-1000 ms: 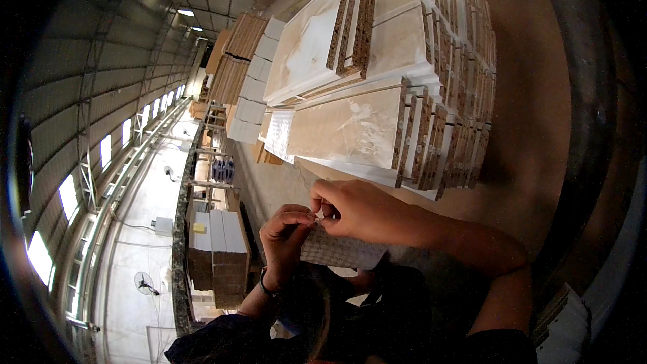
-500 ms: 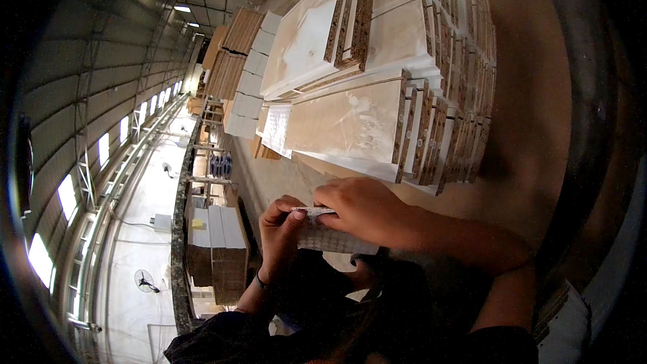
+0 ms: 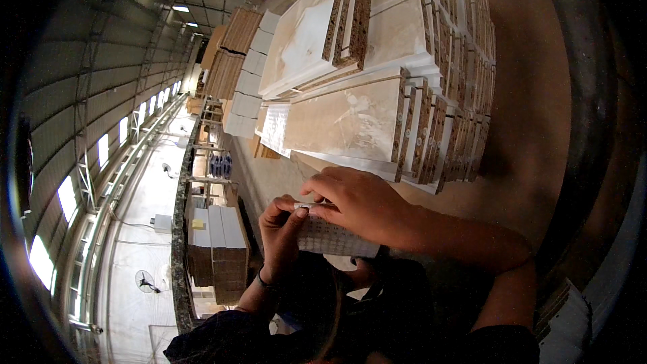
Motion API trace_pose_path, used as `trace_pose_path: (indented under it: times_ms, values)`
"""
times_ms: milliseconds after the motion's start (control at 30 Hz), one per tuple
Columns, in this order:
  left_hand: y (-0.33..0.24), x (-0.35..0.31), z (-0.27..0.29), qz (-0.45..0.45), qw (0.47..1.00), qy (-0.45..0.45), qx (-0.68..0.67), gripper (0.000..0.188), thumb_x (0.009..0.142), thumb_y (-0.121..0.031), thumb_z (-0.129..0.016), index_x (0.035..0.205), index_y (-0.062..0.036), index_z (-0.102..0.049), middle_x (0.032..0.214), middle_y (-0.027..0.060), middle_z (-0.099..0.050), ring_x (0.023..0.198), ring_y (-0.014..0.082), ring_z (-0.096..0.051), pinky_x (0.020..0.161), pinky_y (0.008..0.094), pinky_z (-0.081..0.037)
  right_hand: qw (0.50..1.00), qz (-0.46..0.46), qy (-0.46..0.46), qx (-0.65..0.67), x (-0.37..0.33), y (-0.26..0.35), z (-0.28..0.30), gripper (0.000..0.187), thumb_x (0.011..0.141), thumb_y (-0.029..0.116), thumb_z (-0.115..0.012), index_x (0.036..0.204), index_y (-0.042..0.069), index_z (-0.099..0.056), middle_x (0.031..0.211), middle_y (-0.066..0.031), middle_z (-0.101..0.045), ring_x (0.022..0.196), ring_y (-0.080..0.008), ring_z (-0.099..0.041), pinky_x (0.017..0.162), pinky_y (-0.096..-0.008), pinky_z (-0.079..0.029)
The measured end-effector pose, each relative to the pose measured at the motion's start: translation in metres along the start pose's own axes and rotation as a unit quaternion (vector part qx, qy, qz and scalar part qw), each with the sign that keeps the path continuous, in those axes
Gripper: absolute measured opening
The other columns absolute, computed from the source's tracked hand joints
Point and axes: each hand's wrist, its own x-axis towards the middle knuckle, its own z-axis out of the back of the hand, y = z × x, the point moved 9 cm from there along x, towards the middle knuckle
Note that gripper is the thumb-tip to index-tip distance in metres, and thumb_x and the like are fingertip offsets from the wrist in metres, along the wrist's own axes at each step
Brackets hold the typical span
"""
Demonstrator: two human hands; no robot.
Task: The person peels small circular labels from a sheet and attaches them to the ends of stacked wooden boards.
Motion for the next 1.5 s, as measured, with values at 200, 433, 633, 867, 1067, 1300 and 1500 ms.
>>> trace_pose_path:
  times_ms: [200, 433, 633, 867, 1067, 1300, 1500]
  values:
    - [-0.003, 0.001, -0.005, -0.042, 0.998, 0.023, 0.051, 0.005, 0.078, -0.001, -0.057, 0.074, -0.0014, -0.054, 0.072, 0.0007, -0.051, 0.067, 0.0062, -0.046, 0.063, 0.0186, -0.036, 0.999, 0.028, 0.013, 0.031, 0.001, 0.001, -0.002, 0.019, 0.073, 0.013, -0.061, 0.090, 0.007, -0.057, 0.081, -0.0076, -0.056, 0.072, -0.0212, -0.057, 0.062, -0.0300, -0.045]
    - [-0.001, -0.003, -0.001, 0.020, 1.000, 0.001, 0.010, 0.011, 0.079, -0.004, -0.057, 0.071, -0.0032, -0.049, 0.071, -0.0012, -0.049, 0.065, 0.0045, -0.043, 0.060, 0.0172, -0.034, 0.994, 0.105, -0.038, 0.005, 0.000, 0.012, 0.000, 0.018, 0.072, 0.011, -0.062, 0.090, 0.008, -0.058, 0.077, -0.0050, -0.055, 0.071, -0.0198, -0.056, 0.060, -0.0286, -0.045]
    - [-0.004, -0.005, 0.002, -0.003, 1.000, -0.007, 0.017, 0.012, 0.080, -0.006, -0.057, 0.072, -0.0038, -0.049, 0.071, -0.0016, -0.048, 0.064, 0.0043, -0.043, 0.060, 0.0172, -0.034, 0.998, 0.039, -0.027, 0.050, 0.003, 0.009, 0.000, 0.021, 0.073, 0.011, -0.061, 0.093, 0.006, -0.055, 0.082, -0.0071, -0.055, 0.075, -0.0204, -0.055, 0.064, -0.0308, -0.045]
    - [-0.006, -0.009, 0.000, -0.031, 0.999, -0.001, 0.031, 0.011, 0.078, -0.003, -0.058, 0.073, -0.0031, -0.049, 0.070, -0.0005, -0.048, 0.065, 0.0048, -0.044, 0.060, 0.0175, -0.035, 0.997, 0.074, -0.031, -0.015, 0.001, 0.013, 0.001, 0.021, 0.071, 0.010, -0.063, 0.090, 0.006, -0.055, 0.081, -0.0061, -0.054, 0.073, -0.0206, -0.055, 0.063, -0.0296, -0.045]
    - [-0.005, -0.012, -0.002, -0.016, 1.000, 0.002, 0.021, 0.011, 0.078, -0.001, -0.058, 0.072, -0.0028, -0.049, 0.070, -0.0003, -0.048, 0.065, 0.0048, -0.044, 0.060, 0.0175, -0.035, 0.997, 0.070, -0.017, -0.012, 0.000, 0.018, 0.000, 0.014, 0.072, 0.009, -0.061, 0.084, 0.006, -0.054, 0.077, -0.0062, -0.052, 0.074, -0.0224, -0.054, 0.062, -0.0317, -0.043]
    - [-0.002, -0.011, -0.003, 0.029, 1.000, 0.004, 0.008, 0.011, 0.082, -0.009, -0.054, 0.074, -0.0039, -0.048, 0.070, -0.0026, -0.047, 0.065, 0.0043, -0.042, 0.061, 0.0170, -0.033, 0.989, 0.104, -0.048, -0.093, -0.007, 0.024, 0.004, 0.017, 0.070, 0.006, -0.058, 0.086, 0.007, -0.054, 0.077, -0.0064, -0.052, 0.076, -0.0222, -0.054, 0.063, -0.0316, -0.045]
    - [0.000, -0.010, -0.001, 0.051, 0.998, -0.023, -0.003, 0.008, 0.082, -0.009, -0.051, 0.075, -0.0053, -0.049, 0.074, -0.0037, -0.048, 0.071, 0.0046, -0.040, 0.066, 0.0193, -0.032, 0.976, 0.148, -0.065, -0.148, -0.008, 0.022, -0.006, 0.017, 0.065, 0.002, -0.055, 0.082, 0.002, -0.051, 0.079, -0.0091, -0.052, 0.078, -0.0222, -0.055, 0.065, -0.0298, -0.049]
